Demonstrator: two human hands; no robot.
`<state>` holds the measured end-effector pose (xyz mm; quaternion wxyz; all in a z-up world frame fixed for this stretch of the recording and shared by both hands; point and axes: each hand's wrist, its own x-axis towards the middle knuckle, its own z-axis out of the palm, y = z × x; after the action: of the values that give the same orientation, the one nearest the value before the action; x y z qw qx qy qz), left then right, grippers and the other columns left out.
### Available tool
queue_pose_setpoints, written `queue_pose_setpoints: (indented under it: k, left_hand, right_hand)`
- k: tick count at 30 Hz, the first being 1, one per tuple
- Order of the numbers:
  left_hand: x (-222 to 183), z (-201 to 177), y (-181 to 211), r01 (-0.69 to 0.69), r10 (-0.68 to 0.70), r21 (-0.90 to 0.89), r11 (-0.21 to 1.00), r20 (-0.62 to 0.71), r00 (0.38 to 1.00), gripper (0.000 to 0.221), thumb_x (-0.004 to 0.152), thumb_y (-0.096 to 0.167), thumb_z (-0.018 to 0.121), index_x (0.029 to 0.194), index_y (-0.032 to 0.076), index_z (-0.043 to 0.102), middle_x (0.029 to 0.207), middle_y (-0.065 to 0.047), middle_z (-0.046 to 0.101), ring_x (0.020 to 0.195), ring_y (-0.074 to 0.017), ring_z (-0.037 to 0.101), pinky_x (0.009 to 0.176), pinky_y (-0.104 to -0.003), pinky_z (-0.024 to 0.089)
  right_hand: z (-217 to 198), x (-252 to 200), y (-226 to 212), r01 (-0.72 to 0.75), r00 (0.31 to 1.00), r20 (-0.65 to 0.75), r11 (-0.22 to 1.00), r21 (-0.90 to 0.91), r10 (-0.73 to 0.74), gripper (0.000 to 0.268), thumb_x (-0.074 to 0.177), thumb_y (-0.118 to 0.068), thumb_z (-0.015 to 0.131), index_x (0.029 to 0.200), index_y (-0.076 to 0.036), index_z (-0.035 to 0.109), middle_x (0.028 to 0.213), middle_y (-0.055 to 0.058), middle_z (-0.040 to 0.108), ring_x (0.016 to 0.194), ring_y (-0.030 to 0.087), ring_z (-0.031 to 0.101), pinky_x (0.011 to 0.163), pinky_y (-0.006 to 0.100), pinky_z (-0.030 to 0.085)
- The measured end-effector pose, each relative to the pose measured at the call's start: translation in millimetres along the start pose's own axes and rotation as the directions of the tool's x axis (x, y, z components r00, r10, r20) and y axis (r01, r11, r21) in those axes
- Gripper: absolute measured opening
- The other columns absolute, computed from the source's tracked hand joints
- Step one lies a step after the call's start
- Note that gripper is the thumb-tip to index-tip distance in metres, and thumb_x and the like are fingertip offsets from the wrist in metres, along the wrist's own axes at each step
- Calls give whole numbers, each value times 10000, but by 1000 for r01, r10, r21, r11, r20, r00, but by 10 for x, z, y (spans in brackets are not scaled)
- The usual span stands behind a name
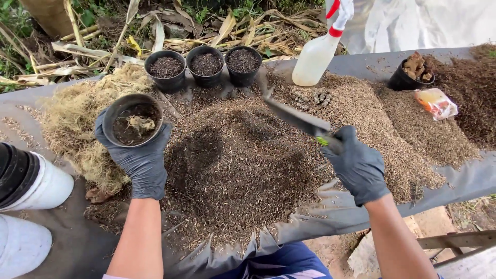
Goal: Mixing soil components with water using a trowel and hands to prepare a potting medium, then filling small plastic pots.
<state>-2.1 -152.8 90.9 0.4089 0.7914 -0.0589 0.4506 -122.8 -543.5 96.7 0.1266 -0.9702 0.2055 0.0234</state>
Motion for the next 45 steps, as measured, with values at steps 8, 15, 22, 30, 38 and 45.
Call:
queue_pose_setpoints:
  k: [8,15,22,30,38,45]
  left_hand:
    - [-133,146,-133,-45,-3,-256,966,-183,983,890,743,98,1022,1368,117,389,1350,-152,476,1268,-338,515,1144,-468,390]
    - [-111,123,-62,-81,31,-261,962,-192,981,874,778,145,1013,1382,114,382,1356,-145,457,1290,-334,500,1154,-476,383]
    - [-127,115,-124,-62,29,-180,982,-183,983,882,746,130,1005,1385,90,398,1353,-156,470,1290,-357,516,1157,-486,393]
    - [-59,85,-167,-60,47,-45,997,-251,967,914,521,26,1002,1287,-16,504,1224,-269,556,1171,-435,626,1038,-560,481]
    - [-24,102,-203,-40,13,-86,995,-291,956,925,544,50,1038,1301,39,507,1232,-212,579,1166,-369,640,1018,-536,509]
    - [13,65,-118,-45,24,-76,996,-250,968,867,569,36,1005,1278,8,506,1208,-247,571,1147,-412,643,1000,-550,514]
  right_hand:
    - [432,-339,430,134,892,-391,958,-254,-228,511,1090,-395,399,1482,-68,429,767,24,479,466,156,451,342,327,388]
    - [713,-228,11,69,966,-211,937,-342,-148,515,1130,-243,231,1477,98,400,687,4,563,432,146,538,291,313,426]
    - [490,-325,-311,137,990,25,990,17,-137,481,1018,-185,352,1485,-102,436,942,166,664,708,346,683,614,485,572]
    - [-76,-164,-728,73,996,-50,997,-38,-75,481,1074,-412,331,1420,-147,533,981,198,705,937,432,738,816,560,606]
    - [666,589,-422,164,981,-89,982,-89,-172,470,1058,-357,371,1370,-52,547,970,219,724,917,452,743,773,567,592]
    - [336,323,-651,245,968,42,968,52,-247,480,1015,-401,413,1366,-121,582,1123,213,728,1059,461,704,900,588,553]
